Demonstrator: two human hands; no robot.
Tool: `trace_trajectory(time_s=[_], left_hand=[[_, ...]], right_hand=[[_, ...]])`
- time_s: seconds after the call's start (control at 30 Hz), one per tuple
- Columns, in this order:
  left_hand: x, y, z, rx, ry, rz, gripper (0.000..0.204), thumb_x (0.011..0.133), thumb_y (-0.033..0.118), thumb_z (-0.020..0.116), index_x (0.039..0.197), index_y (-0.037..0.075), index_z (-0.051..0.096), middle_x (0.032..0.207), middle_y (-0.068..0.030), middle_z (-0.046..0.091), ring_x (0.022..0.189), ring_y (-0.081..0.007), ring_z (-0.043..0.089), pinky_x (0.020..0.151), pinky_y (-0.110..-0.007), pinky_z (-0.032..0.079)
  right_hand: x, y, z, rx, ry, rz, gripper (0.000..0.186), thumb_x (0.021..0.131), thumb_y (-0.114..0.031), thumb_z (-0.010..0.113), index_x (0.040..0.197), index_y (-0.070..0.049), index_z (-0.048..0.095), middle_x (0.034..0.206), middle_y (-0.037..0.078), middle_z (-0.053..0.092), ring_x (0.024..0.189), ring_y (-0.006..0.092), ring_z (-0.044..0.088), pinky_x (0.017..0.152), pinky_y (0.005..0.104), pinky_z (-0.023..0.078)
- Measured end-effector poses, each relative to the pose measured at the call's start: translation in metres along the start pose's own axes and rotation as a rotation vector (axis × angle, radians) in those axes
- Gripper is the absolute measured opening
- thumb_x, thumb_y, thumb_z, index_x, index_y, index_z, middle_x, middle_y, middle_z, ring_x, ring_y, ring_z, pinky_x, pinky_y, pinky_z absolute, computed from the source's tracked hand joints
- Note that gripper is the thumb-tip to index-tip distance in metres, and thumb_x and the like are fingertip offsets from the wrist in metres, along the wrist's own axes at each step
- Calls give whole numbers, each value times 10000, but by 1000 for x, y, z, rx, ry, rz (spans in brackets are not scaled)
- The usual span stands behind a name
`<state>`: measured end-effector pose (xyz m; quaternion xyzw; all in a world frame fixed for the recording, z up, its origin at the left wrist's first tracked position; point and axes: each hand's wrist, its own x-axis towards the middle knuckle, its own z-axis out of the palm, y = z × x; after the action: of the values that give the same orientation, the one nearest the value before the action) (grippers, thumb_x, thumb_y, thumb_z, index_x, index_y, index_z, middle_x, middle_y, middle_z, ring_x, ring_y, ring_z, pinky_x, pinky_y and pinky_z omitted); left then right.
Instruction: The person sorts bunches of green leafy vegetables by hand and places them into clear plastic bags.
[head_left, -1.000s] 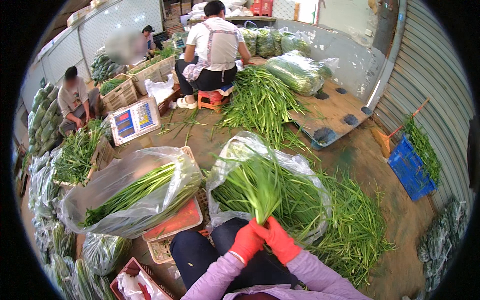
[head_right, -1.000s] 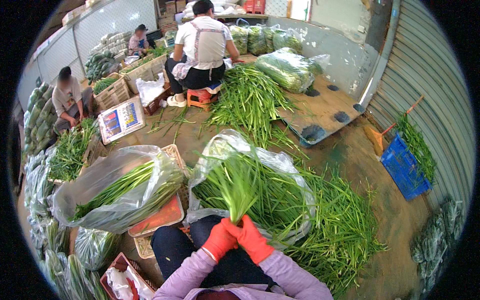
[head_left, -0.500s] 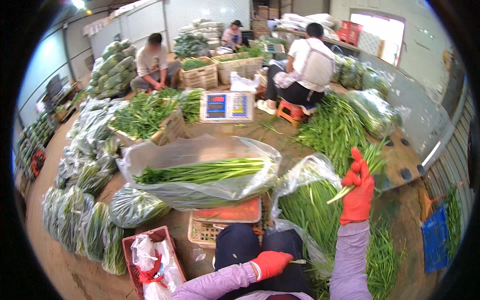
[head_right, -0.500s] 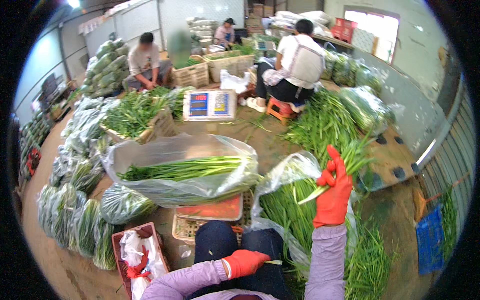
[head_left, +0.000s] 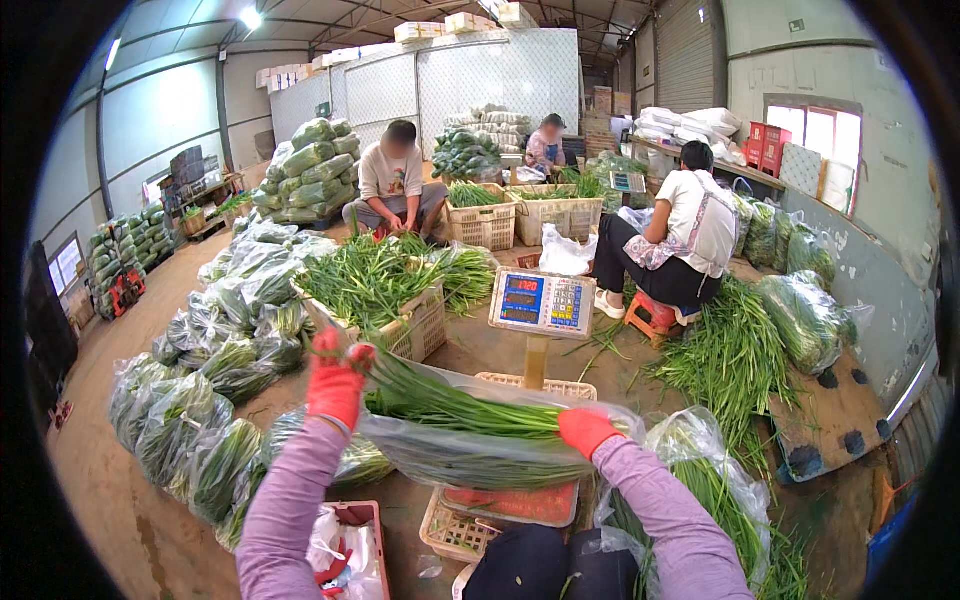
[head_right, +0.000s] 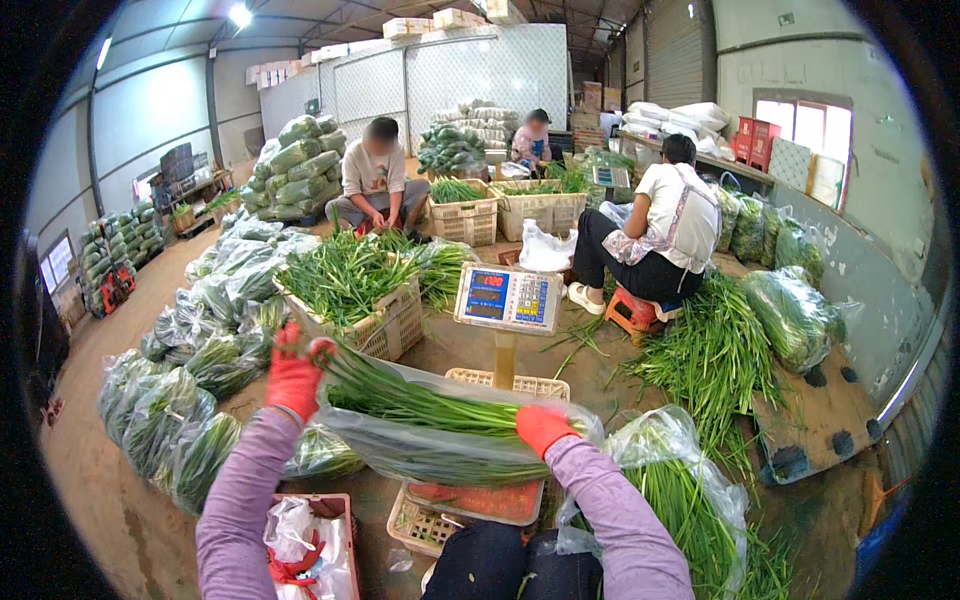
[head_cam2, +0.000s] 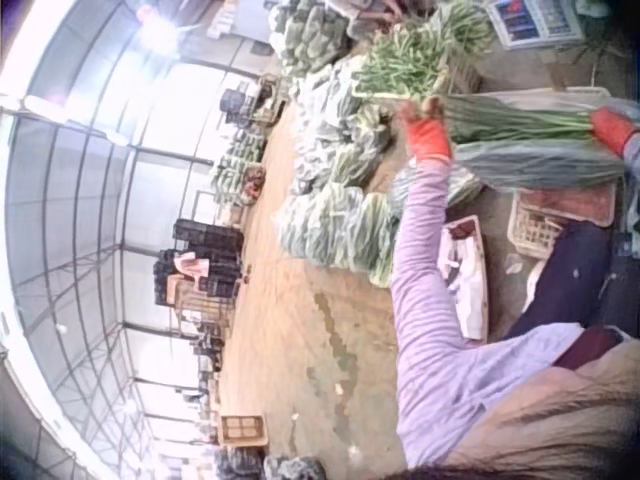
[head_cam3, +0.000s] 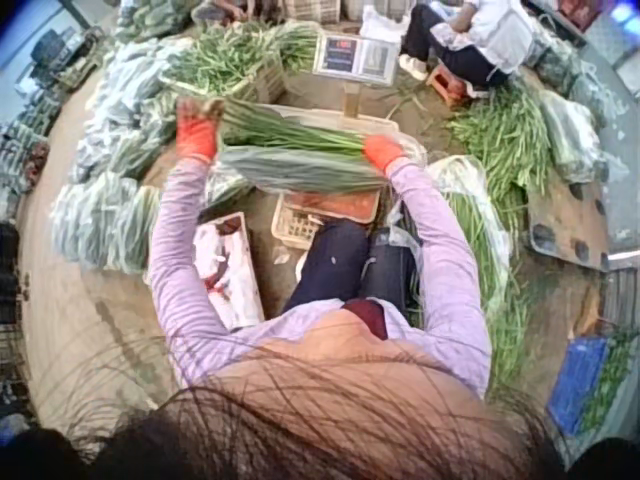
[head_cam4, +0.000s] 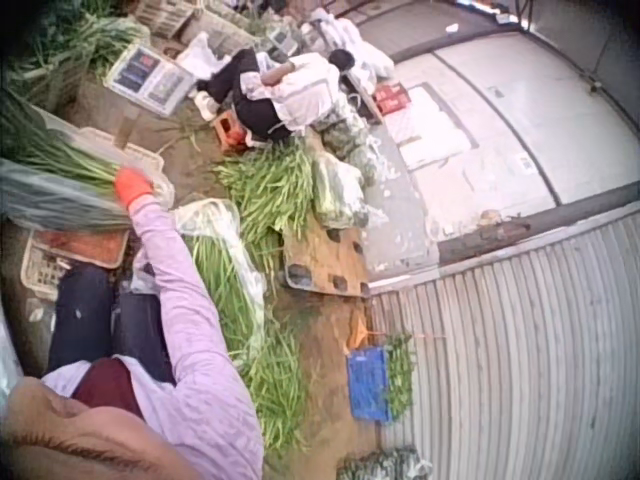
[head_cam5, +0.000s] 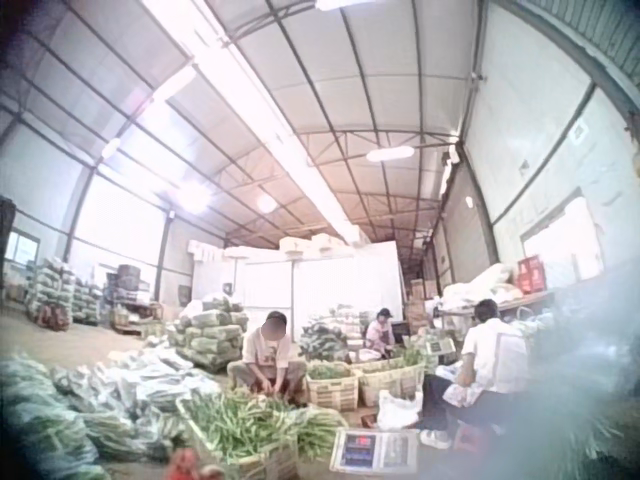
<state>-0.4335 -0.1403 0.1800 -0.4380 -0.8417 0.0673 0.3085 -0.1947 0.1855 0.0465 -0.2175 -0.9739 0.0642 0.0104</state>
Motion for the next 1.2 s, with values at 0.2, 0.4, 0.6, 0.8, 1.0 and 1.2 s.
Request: trace_trajectory(time_s=[0.2, 0.4, 0.6, 0.8, 1.0, 1.2], left_hand=[[16, -25, -16, 159, 34, -188, 535, 808, 55, 437, 1298, 271, 413, 1461, 3, 277, 1382, -298, 140, 1135, -478, 45], [10, -28, -41, 156, 53, -132, 821, 583, 56, 640, 1349, 220, 391, 1441, -81, 305, 1350, -337, 214, 1112, -473, 124], [-21, 128, -78, -719, 529, 421, 414, 714, -12, 593, 1123, 44, 568, 1088, -142, 599, 1032, -349, 546, 929, -474, 402], [-88, 366, -88, -1281, -153, 1173, 620, 652, 197, 710, 1223, 87, 497, 1139, -141, 557, 1097, -327, 503, 963, -459, 369], [-165, 460, -52, -856, -417, 1347, 679, 717, 334, 680, 1316, 140, 428, 1248, -129, 515, 1213, -365, 411, 1043, -502, 259], [-175, 466, -48, -871, -482, 1276, 478, 722, 344, 665, 1151, 151, 584, 847, -137, 660, 899, -329, 615, 887, -456, 425]], right_hand=[[1, -23, -29, 46, 51, 15, 360, 775, -302, 642, 1017, -38, 609, 990, 208, 628, 895, 355, 619, 758, 443, 481], [-45, -32, -74, 543, 397, -329, 517, 810, -234, 650, 1256, -35, 481, 1132, 118, 599, 1006, 222, 585, 857, 338, 466], [-199, 34, -131, 1157, 666, 79, 334, 910, -122, 534, 1231, -31, 511, 1049, 70, 629, 897, 118, 596, 787, 257, 475], [-419, 104, 44, -12, 65, 620, 650, 783, -442, 599, 1317, -115, 426, 1306, 156, 469, 1222, 350, 413, 980, 514, 324], [-582, 52, 60, -262, -350, 724, 509, 815, -395, 560, 1261, -159, 491, 1195, 62, 579, 1169, 281, 479, 994, 544, 290], [-607, 76, 48, 181, 57, 955, 268, 781, -154, 593, 1044, -158, 639, 1020, 113, 636, 848, 332, 609, 821, 426, 470]])
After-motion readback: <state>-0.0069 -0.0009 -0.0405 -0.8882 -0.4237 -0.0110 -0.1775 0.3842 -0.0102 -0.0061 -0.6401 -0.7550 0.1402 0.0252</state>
